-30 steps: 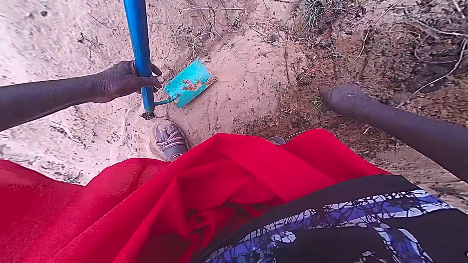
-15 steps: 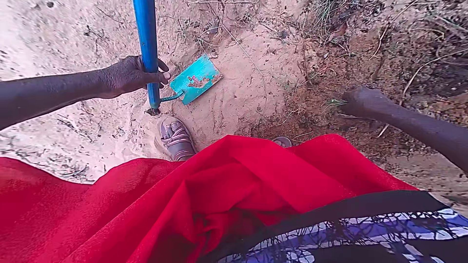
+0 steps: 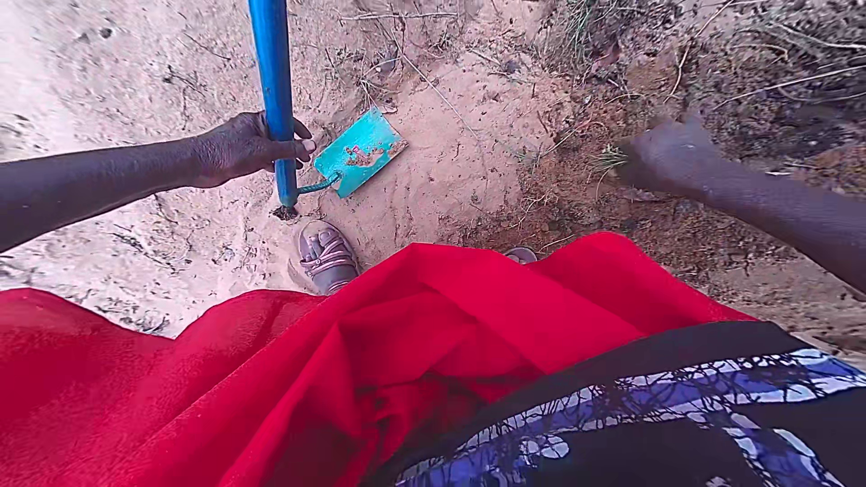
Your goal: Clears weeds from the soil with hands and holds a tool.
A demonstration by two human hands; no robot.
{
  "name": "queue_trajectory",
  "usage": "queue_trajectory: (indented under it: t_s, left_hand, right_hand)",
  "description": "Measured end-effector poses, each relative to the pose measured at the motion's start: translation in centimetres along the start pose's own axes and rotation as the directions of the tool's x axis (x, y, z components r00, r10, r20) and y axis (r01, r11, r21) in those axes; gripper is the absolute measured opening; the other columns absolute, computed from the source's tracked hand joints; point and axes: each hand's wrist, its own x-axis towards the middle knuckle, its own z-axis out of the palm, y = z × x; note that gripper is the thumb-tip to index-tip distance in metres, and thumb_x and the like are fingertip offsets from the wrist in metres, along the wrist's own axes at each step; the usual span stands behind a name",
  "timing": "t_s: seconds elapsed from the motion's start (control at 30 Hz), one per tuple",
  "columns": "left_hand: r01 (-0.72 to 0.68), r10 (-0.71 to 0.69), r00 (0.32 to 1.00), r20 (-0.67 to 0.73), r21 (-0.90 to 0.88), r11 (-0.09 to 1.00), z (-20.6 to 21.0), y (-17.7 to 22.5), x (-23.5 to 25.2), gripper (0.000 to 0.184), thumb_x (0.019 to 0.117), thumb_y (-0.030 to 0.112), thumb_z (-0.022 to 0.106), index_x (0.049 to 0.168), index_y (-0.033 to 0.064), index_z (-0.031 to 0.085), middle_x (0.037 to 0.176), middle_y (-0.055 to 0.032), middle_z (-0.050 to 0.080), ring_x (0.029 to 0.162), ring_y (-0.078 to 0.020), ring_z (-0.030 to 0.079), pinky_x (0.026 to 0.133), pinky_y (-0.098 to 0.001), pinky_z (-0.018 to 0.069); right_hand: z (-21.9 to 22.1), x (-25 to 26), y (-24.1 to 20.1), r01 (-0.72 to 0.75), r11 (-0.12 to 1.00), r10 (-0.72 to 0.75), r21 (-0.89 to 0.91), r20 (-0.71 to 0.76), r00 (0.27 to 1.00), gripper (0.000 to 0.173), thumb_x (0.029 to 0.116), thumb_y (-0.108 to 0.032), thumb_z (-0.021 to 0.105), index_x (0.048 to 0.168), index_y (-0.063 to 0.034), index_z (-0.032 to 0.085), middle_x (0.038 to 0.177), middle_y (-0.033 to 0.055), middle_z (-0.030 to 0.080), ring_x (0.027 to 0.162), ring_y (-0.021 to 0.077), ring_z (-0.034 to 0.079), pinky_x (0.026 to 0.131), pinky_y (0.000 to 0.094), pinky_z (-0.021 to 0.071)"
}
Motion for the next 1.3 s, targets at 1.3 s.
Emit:
queue_trajectory:
  t_s: [1.3]
  left_hand:
    - [-0.060,0.059,0.998,0.024,0.018,0.998,-0.3,-1.3,0.7,0.024,0.1031,0.012,0.061,0.125,0.0015,0.061,0.090,-0.0084,0.067,0.078,-0.0126,0.064,0.076,-0.0336,0.0548]
  right_hand:
    - [1.8,2.5,-6.4,0.191,0.981,-0.175,-0.026,0.288,0.941,0.026,0.0979,-0.019,0.068,0.120,-0.0051,0.066,0.106,0.0224,0.070,0.103,0.0444,0.068,0.082,0.0623,0.0527]
